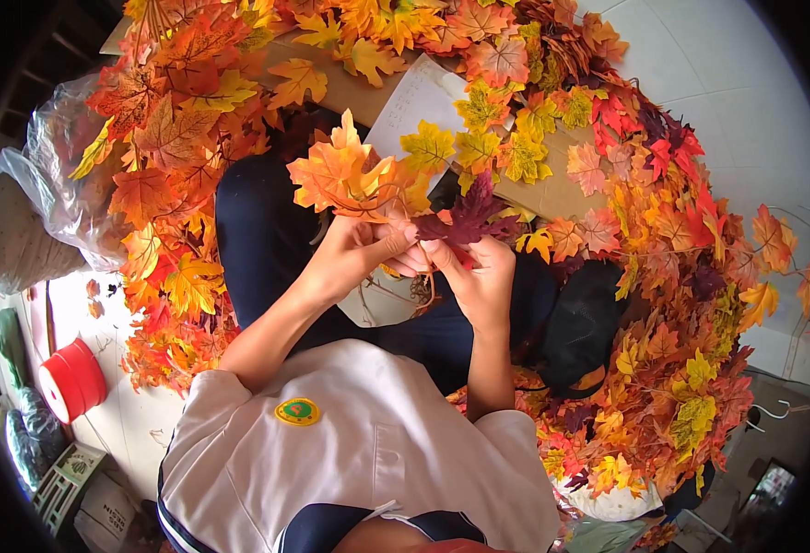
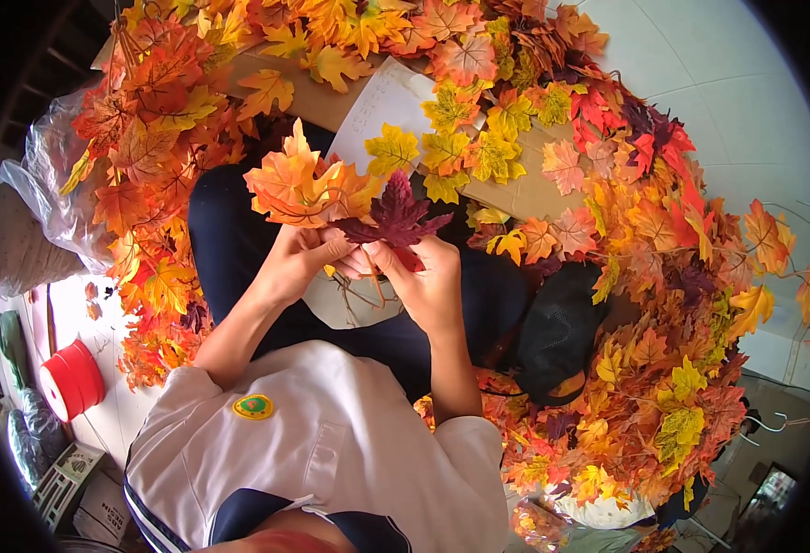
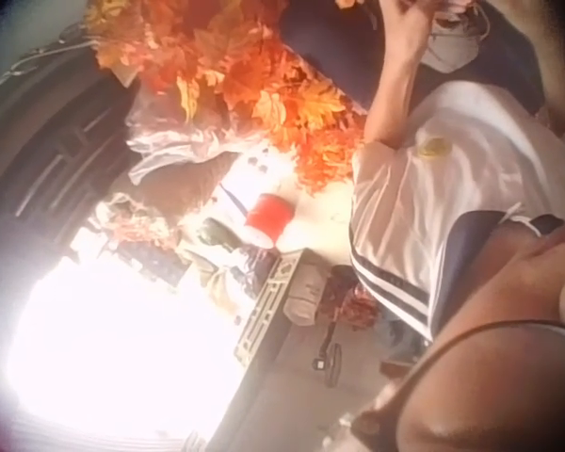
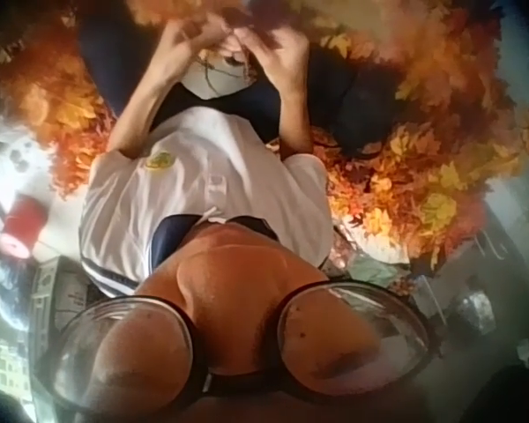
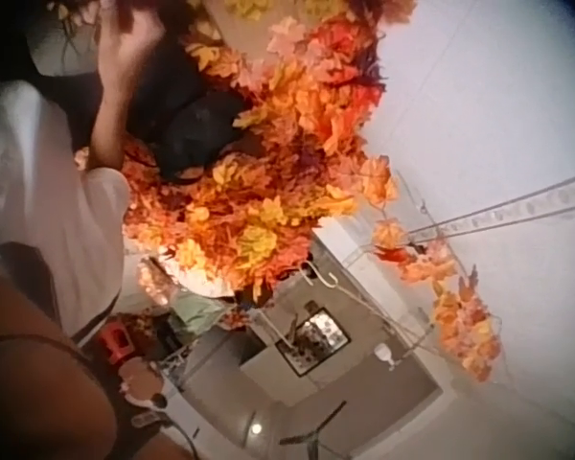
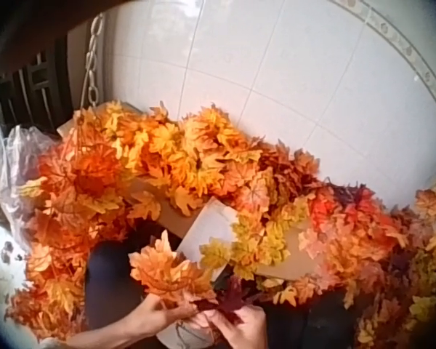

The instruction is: The person assembles an artificial leaf garland by hand, twisting the stems of individual artificial leaves onto a central wire.

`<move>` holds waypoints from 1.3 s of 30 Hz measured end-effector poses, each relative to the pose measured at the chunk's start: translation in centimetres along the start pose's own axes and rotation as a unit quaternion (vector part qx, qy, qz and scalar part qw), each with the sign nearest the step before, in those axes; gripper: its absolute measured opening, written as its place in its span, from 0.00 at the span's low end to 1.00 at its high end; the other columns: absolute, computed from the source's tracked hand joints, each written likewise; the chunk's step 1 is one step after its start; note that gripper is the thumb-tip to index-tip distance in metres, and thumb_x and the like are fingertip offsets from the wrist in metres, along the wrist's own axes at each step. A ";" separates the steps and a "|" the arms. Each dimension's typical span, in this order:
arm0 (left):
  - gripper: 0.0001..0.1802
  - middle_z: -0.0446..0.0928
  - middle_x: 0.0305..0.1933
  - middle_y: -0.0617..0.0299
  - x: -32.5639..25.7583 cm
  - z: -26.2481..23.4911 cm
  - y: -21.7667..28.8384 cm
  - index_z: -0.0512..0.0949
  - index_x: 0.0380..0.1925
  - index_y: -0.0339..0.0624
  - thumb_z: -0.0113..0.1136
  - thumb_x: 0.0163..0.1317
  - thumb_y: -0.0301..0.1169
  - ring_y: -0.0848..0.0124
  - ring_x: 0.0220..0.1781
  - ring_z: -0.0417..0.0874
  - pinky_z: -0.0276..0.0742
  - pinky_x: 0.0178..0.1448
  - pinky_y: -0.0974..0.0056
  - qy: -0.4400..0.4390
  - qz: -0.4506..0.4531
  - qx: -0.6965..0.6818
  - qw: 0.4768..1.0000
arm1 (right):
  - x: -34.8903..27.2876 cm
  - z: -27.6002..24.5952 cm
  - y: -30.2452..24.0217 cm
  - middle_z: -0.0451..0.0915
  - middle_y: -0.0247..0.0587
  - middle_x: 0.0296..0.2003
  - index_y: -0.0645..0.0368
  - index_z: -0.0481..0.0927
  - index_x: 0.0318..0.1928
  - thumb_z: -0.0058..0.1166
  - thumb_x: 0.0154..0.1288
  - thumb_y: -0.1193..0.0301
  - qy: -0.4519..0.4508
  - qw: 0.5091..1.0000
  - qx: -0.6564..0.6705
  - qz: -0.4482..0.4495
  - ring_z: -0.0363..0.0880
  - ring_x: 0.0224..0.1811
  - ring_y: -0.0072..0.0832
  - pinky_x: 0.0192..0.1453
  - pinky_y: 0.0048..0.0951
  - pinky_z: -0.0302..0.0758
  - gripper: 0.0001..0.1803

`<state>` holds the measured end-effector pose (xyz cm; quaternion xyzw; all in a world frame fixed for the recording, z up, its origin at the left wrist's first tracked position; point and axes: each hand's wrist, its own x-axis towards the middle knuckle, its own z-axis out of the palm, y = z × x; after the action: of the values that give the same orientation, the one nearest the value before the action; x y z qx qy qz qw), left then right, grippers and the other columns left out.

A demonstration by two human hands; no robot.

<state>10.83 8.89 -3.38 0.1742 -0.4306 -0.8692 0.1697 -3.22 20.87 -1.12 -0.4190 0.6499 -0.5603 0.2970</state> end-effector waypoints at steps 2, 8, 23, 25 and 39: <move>0.09 0.82 0.35 0.51 0.1 -0.1 0.1 0.75 0.41 0.30 0.54 0.69 0.27 0.65 0.36 0.86 0.86 0.41 0.63 -0.003 0.000 0.004 1.000 | 0.1 0.1 -0.2 0.84 0.36 0.35 0.68 0.82 0.43 0.62 0.63 0.74 0.017 1.000 0.015 0.002 0.78 0.36 0.17 0.42 0.21 0.74 0.11; 0.05 0.81 0.36 0.48 0.2 -1.8 0.3 0.70 0.38 0.34 0.46 0.66 0.16 0.60 0.39 0.86 0.86 0.43 0.61 -0.112 -0.044 0.011 0.993 | 0.5 -1.1 -0.5 0.83 0.38 0.27 0.67 0.82 0.40 0.64 0.61 0.73 -0.077 0.997 -0.012 -0.005 0.77 0.29 0.17 0.34 0.22 0.74 0.10; 0.22 0.79 0.47 0.49 1.9 -2.2 1.7 0.68 0.52 0.29 0.62 0.60 0.24 0.60 0.49 0.83 0.83 0.51 0.61 -0.102 -0.062 -0.081 0.990 | 3.9 -2.7 -0.3 0.77 0.42 0.47 0.65 0.74 0.50 0.66 0.59 0.67 0.053 0.995 -0.027 -0.079 0.74 0.50 0.28 0.60 0.32 0.67 0.23; 0.22 0.78 0.47 0.47 2.2 -3.1 1.3 0.69 0.48 0.29 0.65 0.59 0.30 0.57 0.50 0.83 0.84 0.50 0.60 -0.085 -0.054 -0.079 0.992 | 2.9 -2.9 -0.3 0.74 0.45 0.51 0.64 0.67 0.57 0.64 0.60 0.70 0.179 0.974 -0.074 -0.119 0.72 0.52 0.31 0.60 0.33 0.68 0.28; 0.13 0.81 0.45 0.50 2.3 -1.4 -0.9 0.74 0.45 0.28 0.58 0.65 0.27 0.69 0.43 0.83 0.77 0.50 0.67 0.097 0.050 0.028 0.994 | -1.7 1.4 1.0 0.83 0.44 0.30 0.69 0.79 0.41 0.60 0.61 0.80 0.105 0.983 -0.117 -0.096 0.82 0.29 0.23 0.33 0.23 0.77 0.08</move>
<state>9.29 7.43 -5.25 0.2408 -0.4443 -0.8262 0.2491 -1.40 21.73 -2.57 -0.4502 0.6953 -0.5470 0.1212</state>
